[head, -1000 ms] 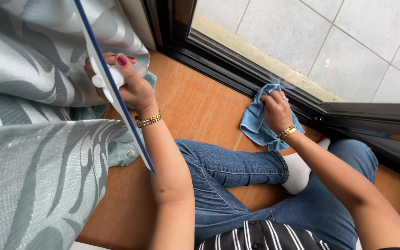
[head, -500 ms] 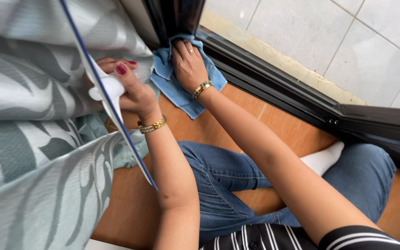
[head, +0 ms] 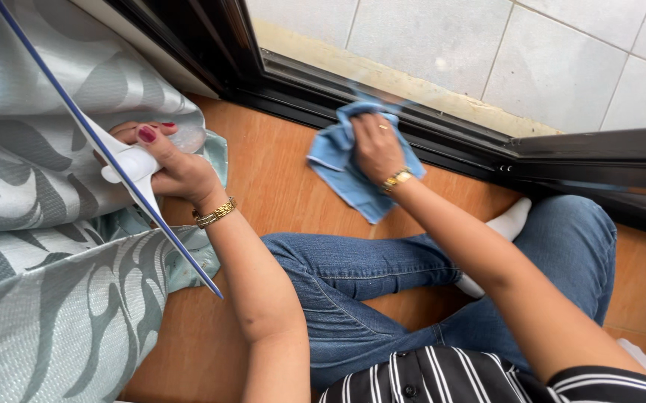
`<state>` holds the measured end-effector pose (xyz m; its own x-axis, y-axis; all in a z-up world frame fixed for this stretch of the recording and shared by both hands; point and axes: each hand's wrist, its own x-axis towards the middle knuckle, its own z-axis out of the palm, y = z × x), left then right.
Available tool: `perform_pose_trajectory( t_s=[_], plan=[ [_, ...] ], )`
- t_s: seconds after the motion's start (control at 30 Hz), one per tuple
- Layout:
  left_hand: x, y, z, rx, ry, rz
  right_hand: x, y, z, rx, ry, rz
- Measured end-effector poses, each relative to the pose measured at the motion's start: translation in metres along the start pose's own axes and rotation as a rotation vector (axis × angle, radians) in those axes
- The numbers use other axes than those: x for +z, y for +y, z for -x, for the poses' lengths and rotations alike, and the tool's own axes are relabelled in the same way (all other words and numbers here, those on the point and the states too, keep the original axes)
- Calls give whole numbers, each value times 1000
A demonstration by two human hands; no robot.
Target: The person sits on the floor and cleans the bottom track of a sliding window. They use a blue cloth to wipe the track and a squeegee to scrape out debris, alternating between the two tools to clean the area thoroughly.
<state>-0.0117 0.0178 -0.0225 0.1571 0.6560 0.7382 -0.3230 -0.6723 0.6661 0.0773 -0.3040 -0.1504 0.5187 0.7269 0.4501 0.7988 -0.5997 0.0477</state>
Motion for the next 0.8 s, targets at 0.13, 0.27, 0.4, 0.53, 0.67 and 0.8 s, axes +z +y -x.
perform_pose_trajectory(
  t_s=[0.13,0.27,0.4,0.53,0.67,0.8],
  plan=[
    [0,-4,1,27,22,19,-53,66,102,34,-107,178],
    [5,10,-4,21,52,32,-101,104,172,13,-252,315],
    [8,9,-5,51,90,70,-76,73,139,47,-207,138],
    [7,2,-5,52,95,47,-17,27,56,-14,-108,-46],
    [9,-1,-1,48,77,37,21,-15,-20,-103,-40,-159],
    [11,-9,7,57,90,28,41,-53,-85,-136,-3,-188]
  ],
)
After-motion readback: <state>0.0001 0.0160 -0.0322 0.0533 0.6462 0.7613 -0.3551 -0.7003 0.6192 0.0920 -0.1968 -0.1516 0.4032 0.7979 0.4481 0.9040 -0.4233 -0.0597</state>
